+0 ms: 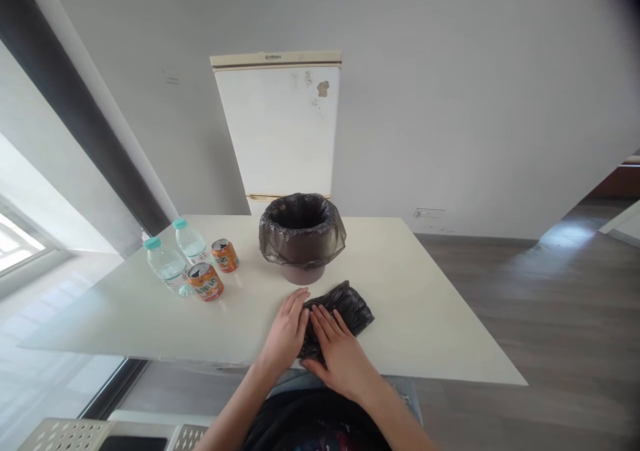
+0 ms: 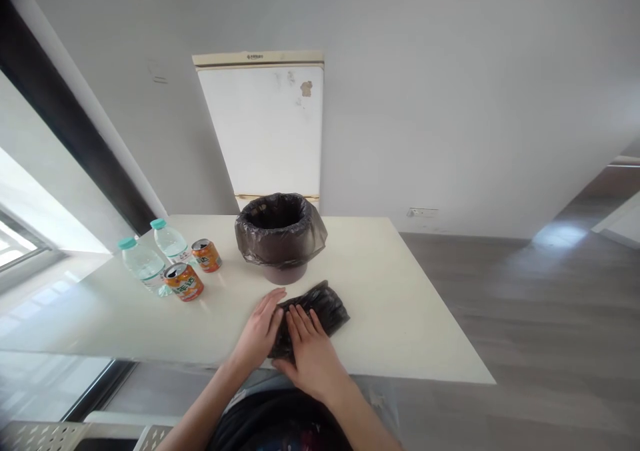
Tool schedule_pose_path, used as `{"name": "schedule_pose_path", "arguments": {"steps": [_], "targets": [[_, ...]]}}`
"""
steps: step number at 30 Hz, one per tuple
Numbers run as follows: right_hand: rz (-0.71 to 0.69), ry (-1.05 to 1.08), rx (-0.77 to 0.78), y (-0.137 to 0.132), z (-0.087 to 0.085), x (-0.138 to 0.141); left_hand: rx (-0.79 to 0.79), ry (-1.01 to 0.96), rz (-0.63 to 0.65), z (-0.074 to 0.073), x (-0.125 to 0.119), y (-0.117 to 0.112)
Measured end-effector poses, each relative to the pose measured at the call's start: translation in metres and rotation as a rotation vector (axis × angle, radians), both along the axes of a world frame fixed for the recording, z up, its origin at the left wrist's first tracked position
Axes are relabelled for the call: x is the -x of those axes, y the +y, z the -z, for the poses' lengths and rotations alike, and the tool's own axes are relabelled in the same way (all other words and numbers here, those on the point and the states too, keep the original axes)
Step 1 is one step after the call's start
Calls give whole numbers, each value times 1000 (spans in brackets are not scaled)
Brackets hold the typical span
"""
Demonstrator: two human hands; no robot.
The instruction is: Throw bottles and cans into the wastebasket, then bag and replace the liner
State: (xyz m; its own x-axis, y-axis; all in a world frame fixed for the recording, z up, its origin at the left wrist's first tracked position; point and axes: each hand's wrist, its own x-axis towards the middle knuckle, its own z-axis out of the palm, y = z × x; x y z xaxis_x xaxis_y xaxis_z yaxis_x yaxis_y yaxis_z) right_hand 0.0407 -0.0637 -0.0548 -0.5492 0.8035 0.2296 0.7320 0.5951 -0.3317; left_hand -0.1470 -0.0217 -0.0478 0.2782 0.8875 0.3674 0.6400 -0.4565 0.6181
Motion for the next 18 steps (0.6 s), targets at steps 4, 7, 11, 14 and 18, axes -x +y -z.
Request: {"name": "schedule_pose_path", "arguments": {"steps": [4,7,11,14,18], "targets": [[-51,1,-20,-5,-19,-12,-87,192,91,-11,-9,-27],[-70,51,-76,-4,-38,-32,-113,250,69,-18,-12,-39],[-12,88,-86,6,-44,-59,-76,331,119,-17,-13,-43],[-12,5,-16,8,-35,-68,-17,390,165,-13,-11,-44],[-32,-50,62,-7,-27,-70,26,440,264,-18,0,-49]]}}
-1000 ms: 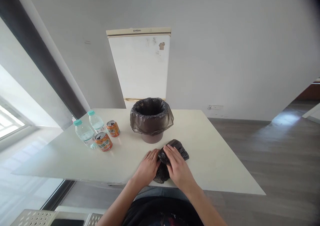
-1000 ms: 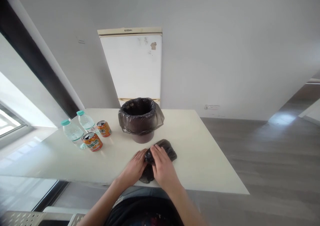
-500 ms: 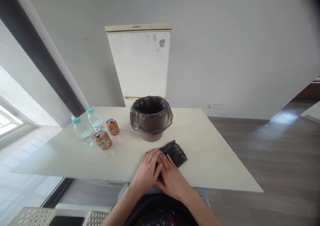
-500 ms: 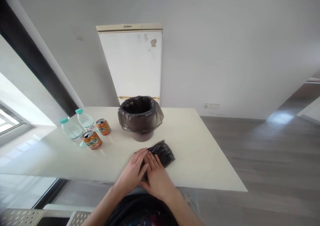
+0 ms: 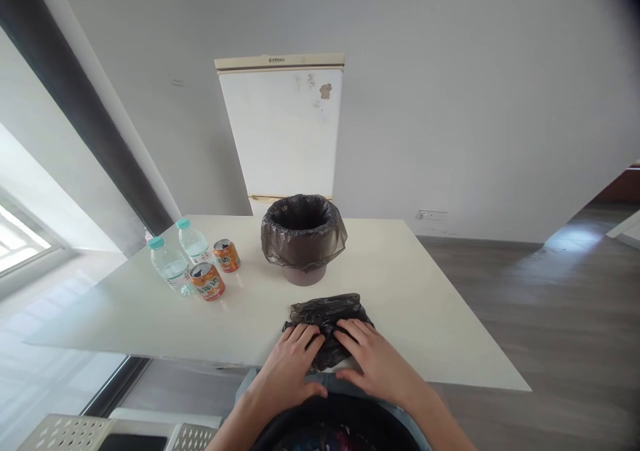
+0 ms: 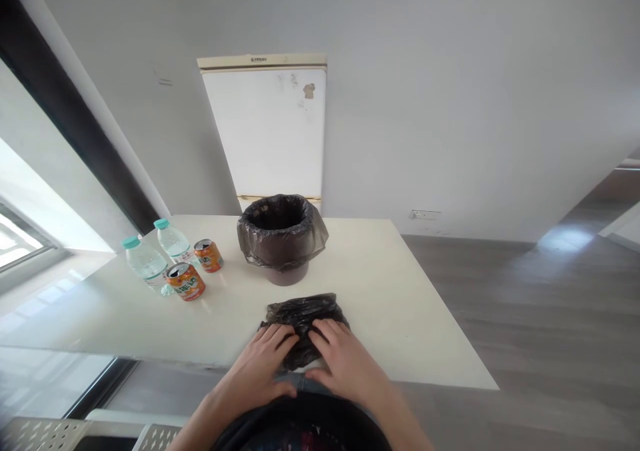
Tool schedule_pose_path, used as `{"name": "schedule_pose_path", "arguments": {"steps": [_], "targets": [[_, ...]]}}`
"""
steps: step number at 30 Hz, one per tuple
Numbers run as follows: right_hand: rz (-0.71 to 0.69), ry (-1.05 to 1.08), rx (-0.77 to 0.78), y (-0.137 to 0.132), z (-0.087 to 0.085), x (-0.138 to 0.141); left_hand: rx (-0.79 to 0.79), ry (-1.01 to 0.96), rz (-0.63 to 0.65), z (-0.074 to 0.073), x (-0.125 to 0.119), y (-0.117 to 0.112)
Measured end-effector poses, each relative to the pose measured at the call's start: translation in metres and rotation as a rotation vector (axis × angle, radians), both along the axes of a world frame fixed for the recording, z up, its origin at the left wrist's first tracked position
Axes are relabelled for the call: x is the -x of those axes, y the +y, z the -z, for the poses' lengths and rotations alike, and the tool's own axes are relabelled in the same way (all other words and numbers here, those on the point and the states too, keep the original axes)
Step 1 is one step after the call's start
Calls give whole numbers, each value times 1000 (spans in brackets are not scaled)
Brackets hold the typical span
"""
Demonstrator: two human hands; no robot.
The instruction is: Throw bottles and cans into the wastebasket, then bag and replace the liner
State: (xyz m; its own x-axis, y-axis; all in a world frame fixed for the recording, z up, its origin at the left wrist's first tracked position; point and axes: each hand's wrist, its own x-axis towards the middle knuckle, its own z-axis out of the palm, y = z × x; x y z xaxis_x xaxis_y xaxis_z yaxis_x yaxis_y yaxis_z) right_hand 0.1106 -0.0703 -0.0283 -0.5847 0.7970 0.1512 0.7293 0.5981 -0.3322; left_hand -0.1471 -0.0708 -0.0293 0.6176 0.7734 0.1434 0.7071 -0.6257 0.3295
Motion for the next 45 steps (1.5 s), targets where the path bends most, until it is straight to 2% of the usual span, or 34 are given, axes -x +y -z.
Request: {"name": "schedule_pose_path", "arguments": {"steps": [5,10,12,15,19,24,27,29,30,33,35,40,45], "targets": [[-64,32,27,-15,-8,-3,95,24,51,-17,16,-1],[-49,154,56,-6,-15,-6,187,-161,-4,-26,20,15],[0,217,55,2,-16,-5,194,-256,-47,-26,19,26],[116,298,63,16,-17,-1,225,-338,-169,-23,17,43],[189,352,65,37,-19,9,209,-329,-317,-12,10,60],[301,225,45,58,-12,13,-29,-227,-348,6,3,66],[340,207,19,60,-11,11,-69,-255,-379,8,4,63],[339,215,-88,54,-15,11,-117,-310,-354,3,5,59],[300,209,-149,50,-18,11,-148,-324,-299,-1,5,56],[46,134,-228,38,-19,14,-181,-253,-24,-10,1,51],[-74,72,-209,33,-13,17,-155,-152,88,-9,-4,51],[-23,-6,-153,38,12,20,-161,40,68,7,-9,63],[-17,-32,-140,44,21,11,-229,105,86,9,2,70]]}}
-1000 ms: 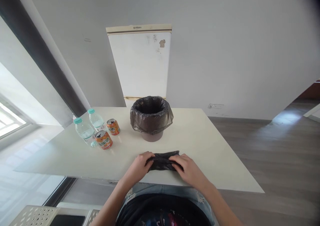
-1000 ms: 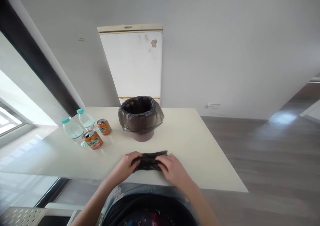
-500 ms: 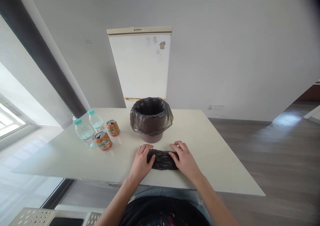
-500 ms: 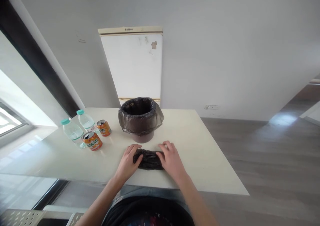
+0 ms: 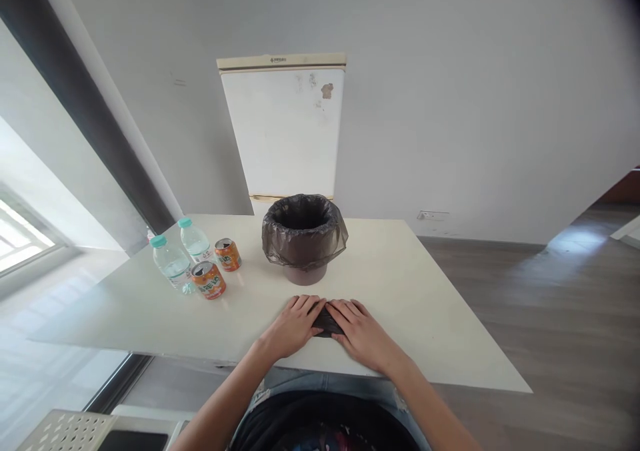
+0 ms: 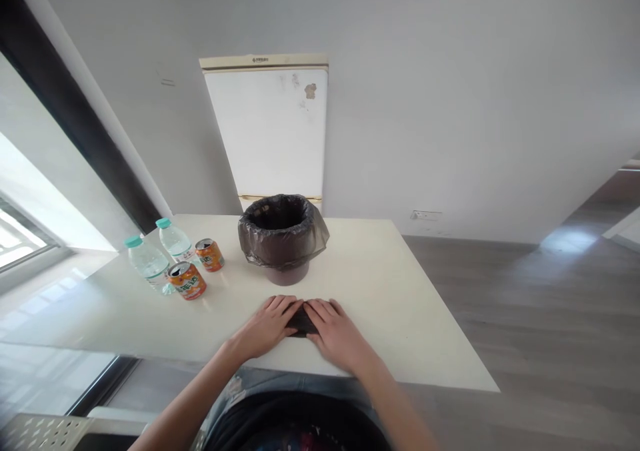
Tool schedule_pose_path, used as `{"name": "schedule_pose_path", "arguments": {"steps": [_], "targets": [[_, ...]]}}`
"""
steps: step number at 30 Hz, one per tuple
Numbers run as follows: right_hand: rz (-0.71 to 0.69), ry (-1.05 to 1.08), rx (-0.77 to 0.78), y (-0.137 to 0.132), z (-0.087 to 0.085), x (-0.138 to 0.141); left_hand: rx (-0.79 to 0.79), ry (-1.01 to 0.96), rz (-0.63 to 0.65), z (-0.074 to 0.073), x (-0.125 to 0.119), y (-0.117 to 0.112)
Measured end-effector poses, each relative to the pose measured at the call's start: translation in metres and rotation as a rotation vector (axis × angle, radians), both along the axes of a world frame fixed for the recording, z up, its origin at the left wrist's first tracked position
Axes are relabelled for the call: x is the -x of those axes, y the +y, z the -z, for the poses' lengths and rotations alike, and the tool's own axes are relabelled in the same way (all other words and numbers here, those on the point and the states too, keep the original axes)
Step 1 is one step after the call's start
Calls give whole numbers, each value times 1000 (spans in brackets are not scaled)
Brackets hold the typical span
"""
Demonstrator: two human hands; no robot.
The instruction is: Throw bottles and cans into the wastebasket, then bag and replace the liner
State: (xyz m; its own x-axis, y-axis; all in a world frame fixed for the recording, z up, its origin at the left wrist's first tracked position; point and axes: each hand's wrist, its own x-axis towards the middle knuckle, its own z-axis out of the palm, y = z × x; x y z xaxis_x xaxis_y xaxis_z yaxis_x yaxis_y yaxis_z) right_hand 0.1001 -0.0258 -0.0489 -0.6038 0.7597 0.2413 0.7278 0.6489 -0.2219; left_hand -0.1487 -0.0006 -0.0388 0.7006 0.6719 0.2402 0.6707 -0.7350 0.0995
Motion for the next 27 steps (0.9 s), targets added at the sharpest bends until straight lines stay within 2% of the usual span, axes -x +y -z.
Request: {"name": "schedule_pose_path", "arguments": {"steps": [6,10,13,16,19,24,27], "targets": [[-2,-5,88,-1,-1,-5,26,-29,-14,2,17,3],[13,37,79,-3,-2,-6,120,-96,8,1,26,6],[32,68,65,-2,0,-19,171,-178,0,0,32,6],[109,57,79,2,5,-51,158,-271,-79,3,36,7],[200,12,115,7,10,-101,141,-317,-138,8,37,8],[355,-23,113,12,15,-185,119,-282,-153,15,35,10],[504,-59,59,9,16,-211,117,-281,-160,15,33,10]]}}
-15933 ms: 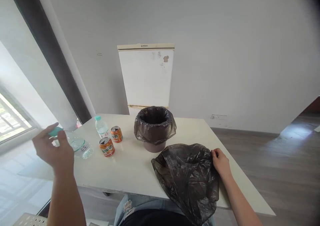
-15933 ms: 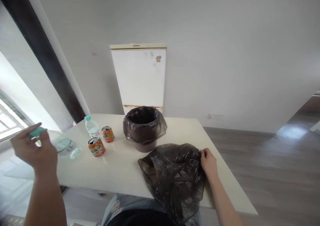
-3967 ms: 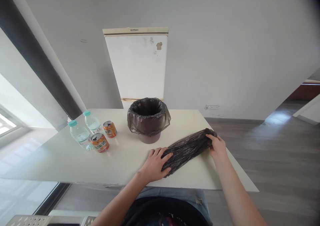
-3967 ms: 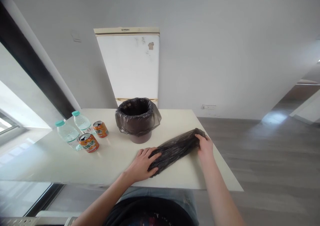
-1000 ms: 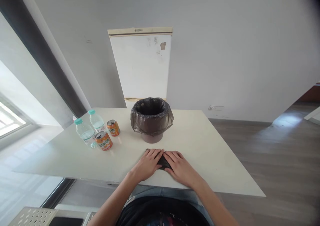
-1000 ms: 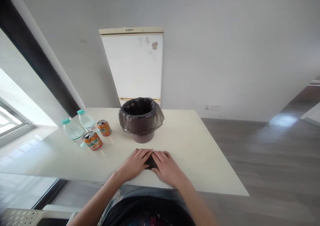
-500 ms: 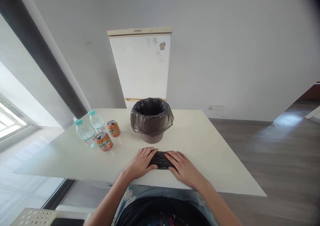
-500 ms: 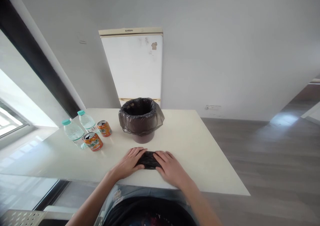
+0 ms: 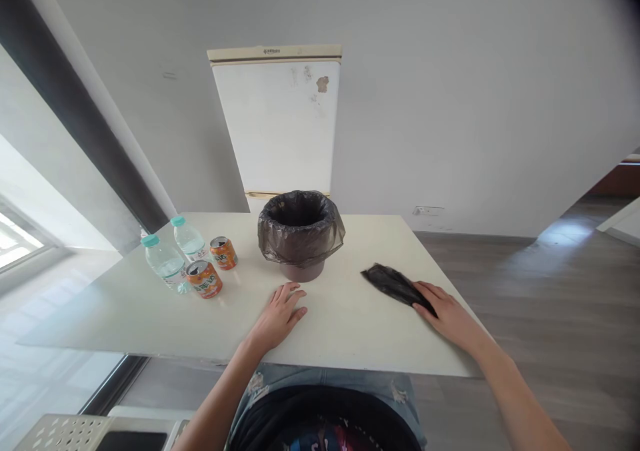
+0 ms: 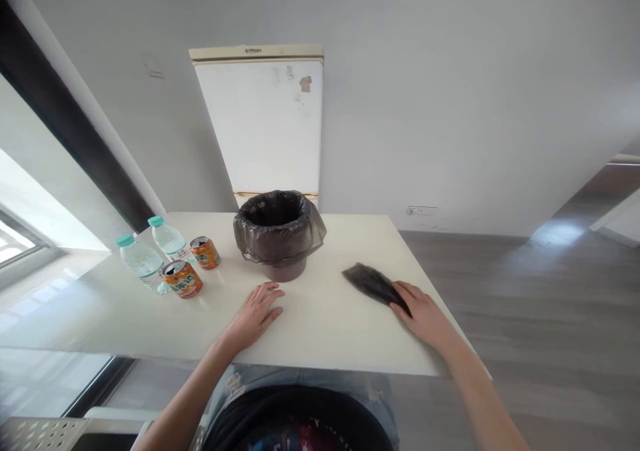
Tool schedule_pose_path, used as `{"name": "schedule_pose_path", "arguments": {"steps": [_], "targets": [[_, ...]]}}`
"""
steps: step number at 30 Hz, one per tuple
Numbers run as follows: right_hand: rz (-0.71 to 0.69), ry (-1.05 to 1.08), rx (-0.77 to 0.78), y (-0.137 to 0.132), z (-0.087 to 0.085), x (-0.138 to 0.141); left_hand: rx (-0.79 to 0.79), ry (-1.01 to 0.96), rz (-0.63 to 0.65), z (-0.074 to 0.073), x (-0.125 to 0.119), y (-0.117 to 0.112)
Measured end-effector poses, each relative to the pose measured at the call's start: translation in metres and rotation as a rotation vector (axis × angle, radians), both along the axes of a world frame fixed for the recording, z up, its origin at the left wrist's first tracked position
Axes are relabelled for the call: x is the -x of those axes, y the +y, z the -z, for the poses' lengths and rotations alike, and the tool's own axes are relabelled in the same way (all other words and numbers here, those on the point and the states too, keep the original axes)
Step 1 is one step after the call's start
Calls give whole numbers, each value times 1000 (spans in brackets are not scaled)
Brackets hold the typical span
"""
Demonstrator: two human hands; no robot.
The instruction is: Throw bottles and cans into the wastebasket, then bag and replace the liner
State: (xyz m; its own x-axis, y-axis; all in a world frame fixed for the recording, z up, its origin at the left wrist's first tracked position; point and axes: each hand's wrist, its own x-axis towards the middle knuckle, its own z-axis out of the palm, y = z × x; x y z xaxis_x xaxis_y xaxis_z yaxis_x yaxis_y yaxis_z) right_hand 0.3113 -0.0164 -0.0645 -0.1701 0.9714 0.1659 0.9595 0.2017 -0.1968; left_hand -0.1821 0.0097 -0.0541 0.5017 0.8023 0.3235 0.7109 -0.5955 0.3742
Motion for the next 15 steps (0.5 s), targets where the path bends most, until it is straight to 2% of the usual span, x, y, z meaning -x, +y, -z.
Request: {"name": "schedule_pose_path", "arguments": {"steps": [3,7,12,15], "targets": [[207,-89,-74,-8,1,0,2,-10,-9,0,-1,0],[432,-149,-182,-26,3,23,-4,-30,-7,2,0,1],[543,-138,-254,-41,1,45,5,-22,-7,5,1,2],[594,-114,-227,-41,-1,49,0,-26,-10,5,0,2]]}}
